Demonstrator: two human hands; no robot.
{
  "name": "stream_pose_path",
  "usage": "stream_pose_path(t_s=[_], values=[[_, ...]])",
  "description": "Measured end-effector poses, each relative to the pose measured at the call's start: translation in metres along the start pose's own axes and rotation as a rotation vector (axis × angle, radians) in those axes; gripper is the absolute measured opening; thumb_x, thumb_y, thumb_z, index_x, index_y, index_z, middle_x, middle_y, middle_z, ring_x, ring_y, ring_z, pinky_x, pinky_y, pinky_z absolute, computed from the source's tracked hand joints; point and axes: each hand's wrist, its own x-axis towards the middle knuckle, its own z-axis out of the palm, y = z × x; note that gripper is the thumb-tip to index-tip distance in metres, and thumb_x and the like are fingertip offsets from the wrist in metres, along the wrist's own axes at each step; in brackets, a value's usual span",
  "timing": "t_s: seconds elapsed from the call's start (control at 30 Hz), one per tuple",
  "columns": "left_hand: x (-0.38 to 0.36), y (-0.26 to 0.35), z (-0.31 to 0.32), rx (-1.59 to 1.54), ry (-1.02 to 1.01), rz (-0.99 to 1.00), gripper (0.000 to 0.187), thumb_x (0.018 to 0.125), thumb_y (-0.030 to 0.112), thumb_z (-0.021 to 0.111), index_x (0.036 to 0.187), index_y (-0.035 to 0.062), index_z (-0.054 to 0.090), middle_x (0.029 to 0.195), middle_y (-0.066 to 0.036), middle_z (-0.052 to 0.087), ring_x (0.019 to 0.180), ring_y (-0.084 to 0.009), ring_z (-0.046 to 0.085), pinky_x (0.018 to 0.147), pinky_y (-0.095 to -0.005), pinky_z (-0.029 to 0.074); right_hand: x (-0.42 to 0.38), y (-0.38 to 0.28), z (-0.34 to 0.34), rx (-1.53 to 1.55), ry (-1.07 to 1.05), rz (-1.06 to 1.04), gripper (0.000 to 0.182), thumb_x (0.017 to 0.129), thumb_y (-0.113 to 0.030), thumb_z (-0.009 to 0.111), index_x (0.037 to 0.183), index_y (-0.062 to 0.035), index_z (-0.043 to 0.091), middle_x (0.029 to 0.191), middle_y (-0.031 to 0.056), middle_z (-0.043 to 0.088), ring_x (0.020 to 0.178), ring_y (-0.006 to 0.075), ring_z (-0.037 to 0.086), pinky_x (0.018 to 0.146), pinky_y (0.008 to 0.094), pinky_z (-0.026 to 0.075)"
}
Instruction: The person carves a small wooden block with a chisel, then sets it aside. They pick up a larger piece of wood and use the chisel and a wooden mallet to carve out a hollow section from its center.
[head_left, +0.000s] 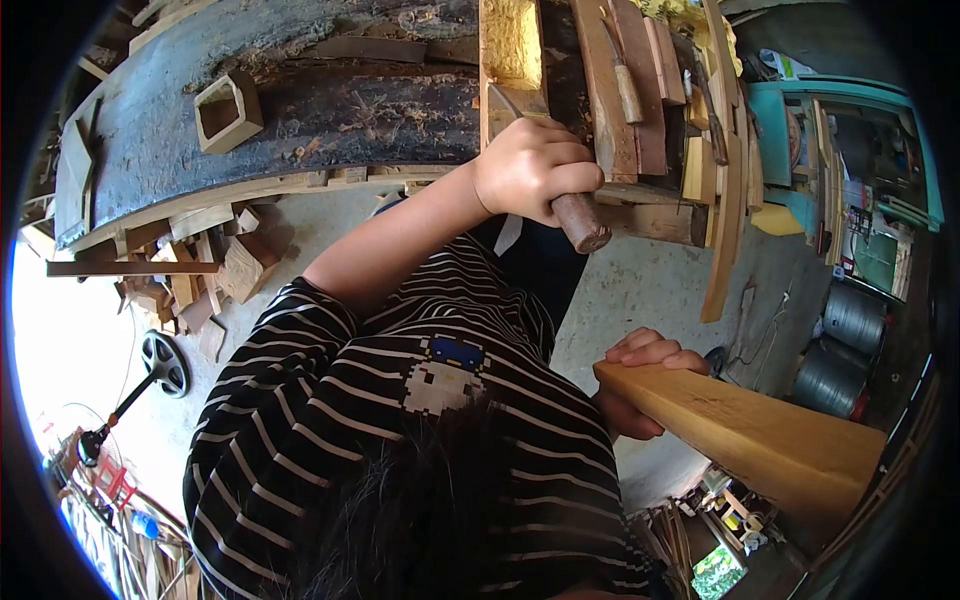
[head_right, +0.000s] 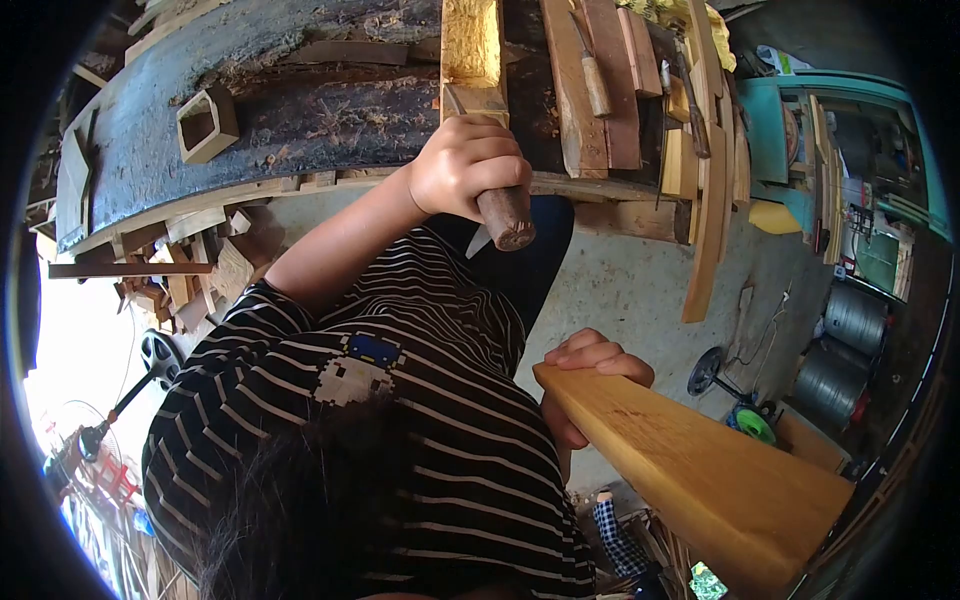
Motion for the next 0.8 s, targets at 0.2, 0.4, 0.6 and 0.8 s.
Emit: stream_pose_path(t_s=[0.2, 0.4, 0.6, 0.8], values=[[0.000, -0.001, -0.002, -0.015, -0.003, -0.006, 0.036, 0.053, 0.025, 0.075, 0.081, 0.0114, 0.058, 0.068, -0.005, 0.058, 0.064, -0.0264, 0.063, 0.055, -0.0365, 0.050, -0.002, 0.000, 0.000, 0.065, 0.025, 0.017, 0.071, 0.072, -0.056, 0.074, 0.100, -0.0012, 0.040, 0.071, 0.0149, 0.056, 0.056, 0.0248, 0.056, 0.051, 0.0318, 0.046], [0.000, -0.001, 0.000, -0.029, 0.009, 0.006, 0.035, 0.052, 0.025, 0.075, 0.080, 0.0113, 0.057, 0.068, -0.006, 0.058, 0.063, -0.0267, 0.062, 0.054, -0.0367, 0.050, -0.001, 0.007, 0.003, 0.121, 0.004, -0.046, 0.067, 0.074, -0.053, 0.074, 0.103, -0.0011, 0.041, 0.072, 0.0147, 0.056, 0.058, 0.0244, 0.056, 0.053, 0.0331, 0.045], [-0.001, -0.004, -0.001, -0.027, 0.017, 0.015, 0.032, 0.053, 0.023, 0.073, 0.078, 0.0113, 0.057, 0.067, -0.005, 0.058, 0.061, -0.0263, 0.062, 0.053, -0.0367, 0.049, -0.034, 0.027, -0.030, -0.541, -0.211, 0.528, 0.049, 0.076, -0.024, 0.067, 0.114, 0.0015, 0.051, 0.098, 0.0119, 0.059, 0.085, 0.0206, 0.057, 0.077, 0.0340, 0.047], [-0.004, -0.005, -0.004, -0.029, 0.047, 0.001, 0.034, 0.053, 0.023, 0.073, 0.081, 0.0106, 0.058, 0.068, -0.006, 0.057, 0.065, -0.0281, 0.063, 0.055, -0.0377, 0.051, -0.024, 0.027, 0.001, -0.446, -0.072, 0.578, 0.048, 0.081, -0.033, 0.062, 0.110, 0.0045, 0.053, 0.095, 0.0089, 0.058, 0.080, 0.0171, 0.054, 0.072, 0.0310, 0.045]])
